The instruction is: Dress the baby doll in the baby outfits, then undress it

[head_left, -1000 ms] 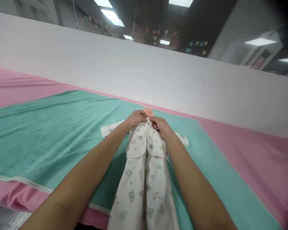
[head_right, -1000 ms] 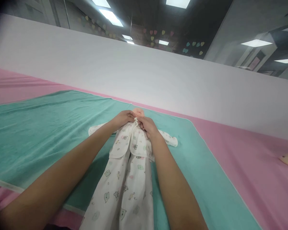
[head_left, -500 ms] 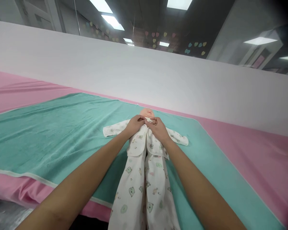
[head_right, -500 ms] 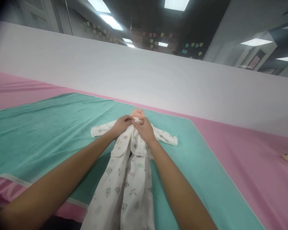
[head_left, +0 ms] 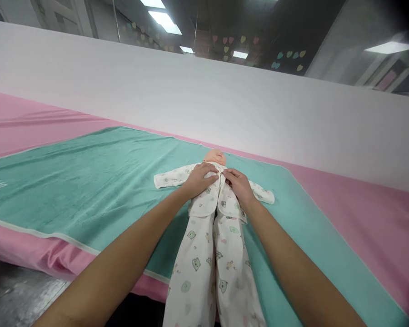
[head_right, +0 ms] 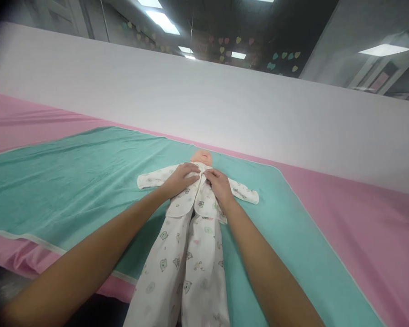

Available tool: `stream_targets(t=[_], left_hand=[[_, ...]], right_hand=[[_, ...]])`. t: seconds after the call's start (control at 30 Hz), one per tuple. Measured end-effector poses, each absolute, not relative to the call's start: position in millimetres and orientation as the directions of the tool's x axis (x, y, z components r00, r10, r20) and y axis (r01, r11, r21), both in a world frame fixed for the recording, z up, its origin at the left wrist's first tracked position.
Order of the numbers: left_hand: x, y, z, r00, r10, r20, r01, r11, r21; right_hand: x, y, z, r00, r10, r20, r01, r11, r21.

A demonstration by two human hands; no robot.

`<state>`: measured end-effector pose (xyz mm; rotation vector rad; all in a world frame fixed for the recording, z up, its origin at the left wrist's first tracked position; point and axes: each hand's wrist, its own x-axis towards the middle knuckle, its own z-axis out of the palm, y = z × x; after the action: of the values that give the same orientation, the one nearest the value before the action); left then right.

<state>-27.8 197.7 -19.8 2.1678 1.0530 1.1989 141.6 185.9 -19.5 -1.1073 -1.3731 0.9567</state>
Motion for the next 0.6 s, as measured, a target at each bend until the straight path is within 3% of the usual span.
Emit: stream_targets(t=[0.13,0.33,0.6], left_hand=[[-26.5,197.5,-20.4,0.318,0.772,0.550,0.417,-0.635,0.650],[-21.8,194.6,-16.2,0.264,0.841,0.472,0.402,-0.541,0.739],[-24.9,190.4,-13.9,0.211,0.914,0.346,0.192,-0.386,0.903]], right_hand=[[142.0,185.5,-18.2,-0.012,0.978,0.208,-0.032,0.208,-0.978],[139.0,188.0,-16.7,0.003,0.973,0.233,0.053,0.232,-0.971],[139.3,179.9,-11.1,-0.067,0.978,0.198,0.105,0.204,-0.973]])
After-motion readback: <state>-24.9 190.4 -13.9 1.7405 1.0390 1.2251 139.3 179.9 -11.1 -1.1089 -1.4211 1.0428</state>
